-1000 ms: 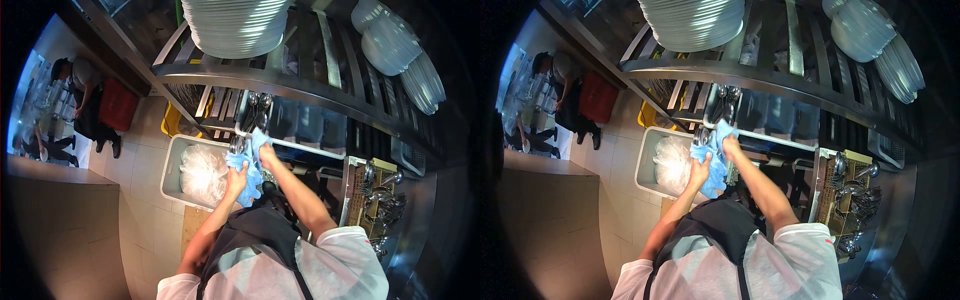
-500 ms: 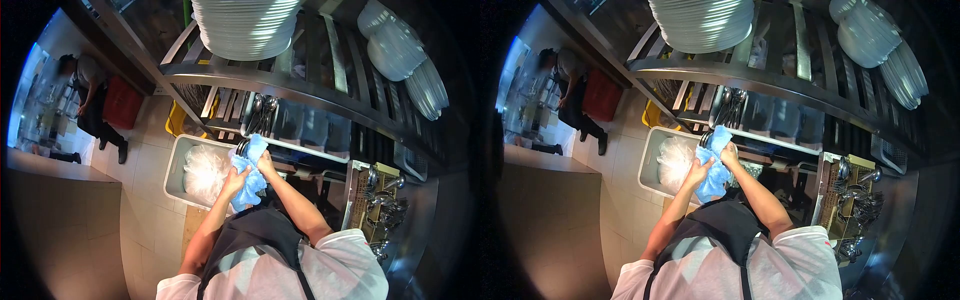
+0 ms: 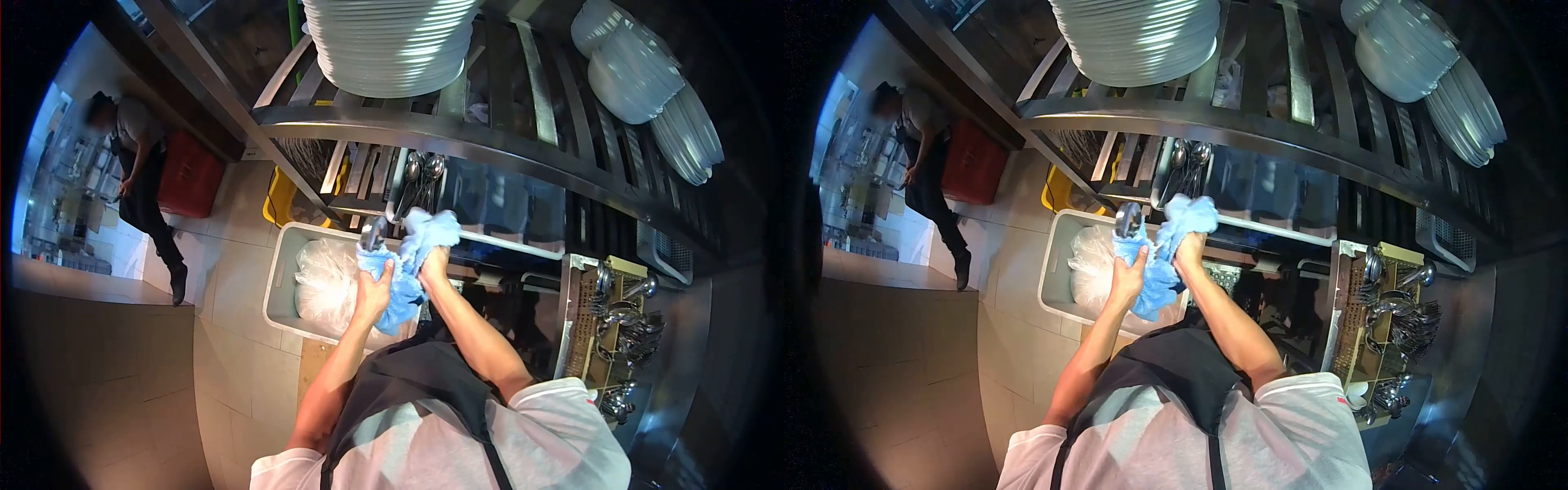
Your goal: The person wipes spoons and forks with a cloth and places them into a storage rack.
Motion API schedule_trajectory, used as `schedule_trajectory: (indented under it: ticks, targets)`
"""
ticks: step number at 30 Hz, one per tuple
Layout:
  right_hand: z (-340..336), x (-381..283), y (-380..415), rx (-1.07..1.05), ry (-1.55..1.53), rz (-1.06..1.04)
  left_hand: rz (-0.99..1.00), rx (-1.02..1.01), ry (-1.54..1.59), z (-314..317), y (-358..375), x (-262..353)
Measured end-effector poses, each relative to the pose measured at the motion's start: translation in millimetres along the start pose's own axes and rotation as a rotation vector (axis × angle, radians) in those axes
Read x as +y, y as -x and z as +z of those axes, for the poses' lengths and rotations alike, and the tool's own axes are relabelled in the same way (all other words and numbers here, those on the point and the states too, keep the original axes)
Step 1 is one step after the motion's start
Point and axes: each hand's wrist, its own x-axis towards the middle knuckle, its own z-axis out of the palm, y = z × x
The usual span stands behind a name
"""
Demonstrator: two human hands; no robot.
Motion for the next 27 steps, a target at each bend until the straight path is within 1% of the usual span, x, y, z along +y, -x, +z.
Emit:
schedule_trajectory:
  ticks: [1,2,4,5,6,8,9,10,12,13,14,16,17,18,19,20,22,23,24,25,26,27]
  targets:
    - [-1,1,1,0.132,-0.658,0.47,-0.088,-0.013,0.052,-5,2,-4]
    - [-8,-3,-9,0.019,-0.408,0.322,-0.094,-0.018,0.049,-7,10,5]
    - [-28,30,-33,-0.077,-0.495,0.245,-0.182,-0.076,0.116,-10,24,25]
    - [-17,27,-33,0.084,-0.544,0.345,-0.179,-0.047,0.072,-5,28,23]
    - [-10,-2,-24,0.086,-0.6,0.305,-0.184,-0.047,0.074,-2,27,17]
    - [3,50,-12,0.2,-0.673,0.425,-0.169,-0.029,-0.04,3,17,1]
    - [1,4,2,0.055,-0.575,0.625,-0.188,-0.059,-0.098,2,11,0]
    - [6,12,12,0.019,-0.208,0.405,-0.189,-0.057,-0.099,4,5,-9]
    - [4,48,28,-0.19,0.303,0.685,-0.063,0.027,0.005,8,-11,-28]
    - [-5,65,25,-0.22,-0.065,0.55,-0.071,0.023,-0.002,9,-13,-27]
    - [-9,67,13,-0.221,0.021,0.611,-0.072,0.024,-0.001,9,-15,-26]
    - [-13,108,-31,-0.308,-0.158,0.517,-0.225,0.072,0.127,10,-15,-26]
    - [-21,82,-53,-0.389,-0.314,0.685,-0.268,0.001,0.133,5,-17,-34]
    - [-25,53,-65,-0.47,-0.475,0.853,-0.272,0.003,0.13,5,-17,-43]
    - [-22,66,-64,-0.387,-0.524,0.842,-0.237,-0.008,0.131,4,-19,-51]
    - [-23,65,-58,-0.459,-0.516,0.884,-0.2,-0.022,0.131,2,-22,-53]
    - [-22,54,-31,-0.418,-0.579,0.895,-0.211,-0.054,0.113,-2,-25,-48]
    - [-24,40,-18,-0.468,-0.533,0.897,-0.234,-0.082,0.095,-3,-23,-46]
    - [-21,46,-9,-0.491,-0.451,0.857,-0.238,-0.077,0.098,-4,-21,-45]
    - [-22,51,0,-0.438,-0.333,0.822,-0.289,-0.121,0.11,-5,-21,-43]
    - [-20,38,5,-0.384,-0.218,0.784,-0.339,-0.167,0.12,-6,-20,-37]
    - [-19,54,6,-0.384,-0.22,0.785,-0.317,-0.255,0.173,-5,-15,-22]
